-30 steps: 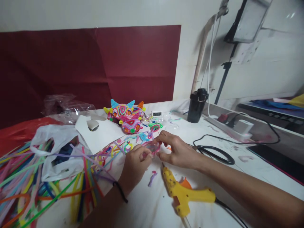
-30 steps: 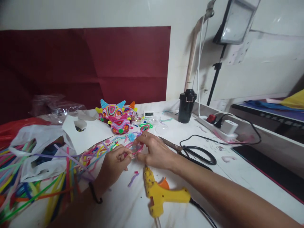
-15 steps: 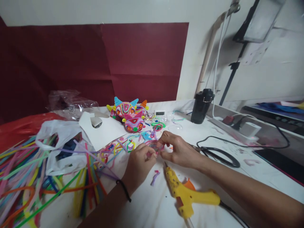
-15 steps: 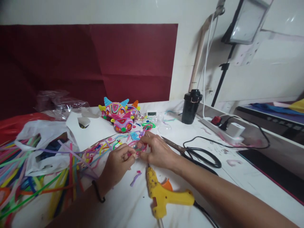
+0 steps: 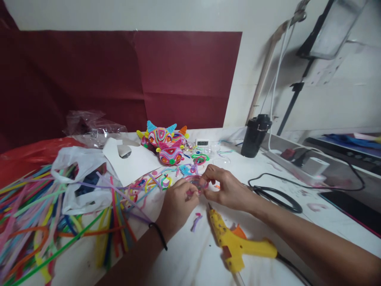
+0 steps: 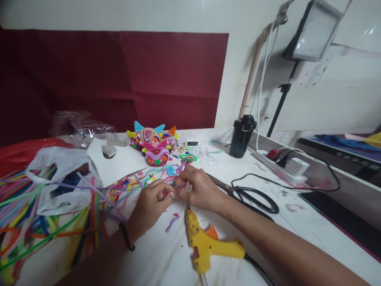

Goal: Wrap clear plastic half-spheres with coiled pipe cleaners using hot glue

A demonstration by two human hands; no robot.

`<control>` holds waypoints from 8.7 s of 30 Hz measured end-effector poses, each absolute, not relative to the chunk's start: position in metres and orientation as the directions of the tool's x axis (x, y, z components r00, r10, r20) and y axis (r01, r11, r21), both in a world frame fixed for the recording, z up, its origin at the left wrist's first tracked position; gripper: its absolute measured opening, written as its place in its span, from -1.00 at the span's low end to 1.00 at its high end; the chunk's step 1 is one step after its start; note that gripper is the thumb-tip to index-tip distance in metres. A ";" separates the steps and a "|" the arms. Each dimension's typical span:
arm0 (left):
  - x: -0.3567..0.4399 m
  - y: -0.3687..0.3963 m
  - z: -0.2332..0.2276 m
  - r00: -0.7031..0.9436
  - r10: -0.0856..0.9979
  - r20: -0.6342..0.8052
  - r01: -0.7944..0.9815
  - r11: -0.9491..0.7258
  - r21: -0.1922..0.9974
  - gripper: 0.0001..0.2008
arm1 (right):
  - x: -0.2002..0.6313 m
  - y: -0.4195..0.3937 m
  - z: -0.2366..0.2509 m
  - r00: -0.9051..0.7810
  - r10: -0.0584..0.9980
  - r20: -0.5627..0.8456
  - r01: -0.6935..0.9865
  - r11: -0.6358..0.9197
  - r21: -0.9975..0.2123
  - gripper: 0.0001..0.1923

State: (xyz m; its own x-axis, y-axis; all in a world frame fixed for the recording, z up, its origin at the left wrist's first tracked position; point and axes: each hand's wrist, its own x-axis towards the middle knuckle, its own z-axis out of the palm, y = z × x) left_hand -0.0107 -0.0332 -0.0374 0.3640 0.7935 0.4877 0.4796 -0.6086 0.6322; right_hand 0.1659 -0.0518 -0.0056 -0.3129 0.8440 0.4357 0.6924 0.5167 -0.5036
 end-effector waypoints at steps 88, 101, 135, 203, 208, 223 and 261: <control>-0.008 -0.027 -0.046 0.340 0.940 -0.007 -0.003 0.008 1.000 -0.76 | 0.163 -0.078 -0.032 -0.587 0.498 0.639 0.774 0.576 0.262 -0.76; -0.005 -0.030 -0.037 0.259 0.966 0.009 0.095 -0.035 0.995 -0.79 | 0.164 -0.080 -0.031 -0.595 0.529 0.604 0.770 0.590 0.242 -0.78; -0.002 -0.035 -0.038 0.327 0.928 0.179 0.258 -0.269 0.928 -0.90 | 0.178 -0.064 -0.024 -0.291 0.844 0.450 0.731 0.499 -0.464 -0.96; -0.014 -0.033 -0.050 0.689 0.161 0.707 0.350 -0.928 -0.130 -0.86 | 0.191 -0.046 -0.045 -0.068 0.991 0.112 0.124 0.120 -0.985 -0.80; -0.015 -0.038 -0.047 0.704 0.150 0.694 0.376 -0.908 -0.184 -0.72 | 0.193 -0.047 -0.049 -0.052 0.973 0.226 0.253 0.231 -0.939 -0.75; 0.000 -0.033 -0.059 0.385 0.885 0.260 0.111 -0.324 0.939 -0.41 | 0.196 -0.061 -0.049 -0.150 0.695 0.704 0.765 0.533 -0.363 -0.63; -0.001 -0.034 -0.050 0.353 0.861 0.367 0.000 -0.392 0.920 -0.25 | 0.187 -0.076 -0.028 0.003 0.656 0.754 0.456 0.671 -0.585 -0.87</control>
State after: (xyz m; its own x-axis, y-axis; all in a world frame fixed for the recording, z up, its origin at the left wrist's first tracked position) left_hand -0.0015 -0.0335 -0.0498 0.3531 0.8608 0.3666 -0.0001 -0.3918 0.9201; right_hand 0.1868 -0.0760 -0.0282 0.0029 0.6563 0.7545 0.4557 0.6707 -0.5852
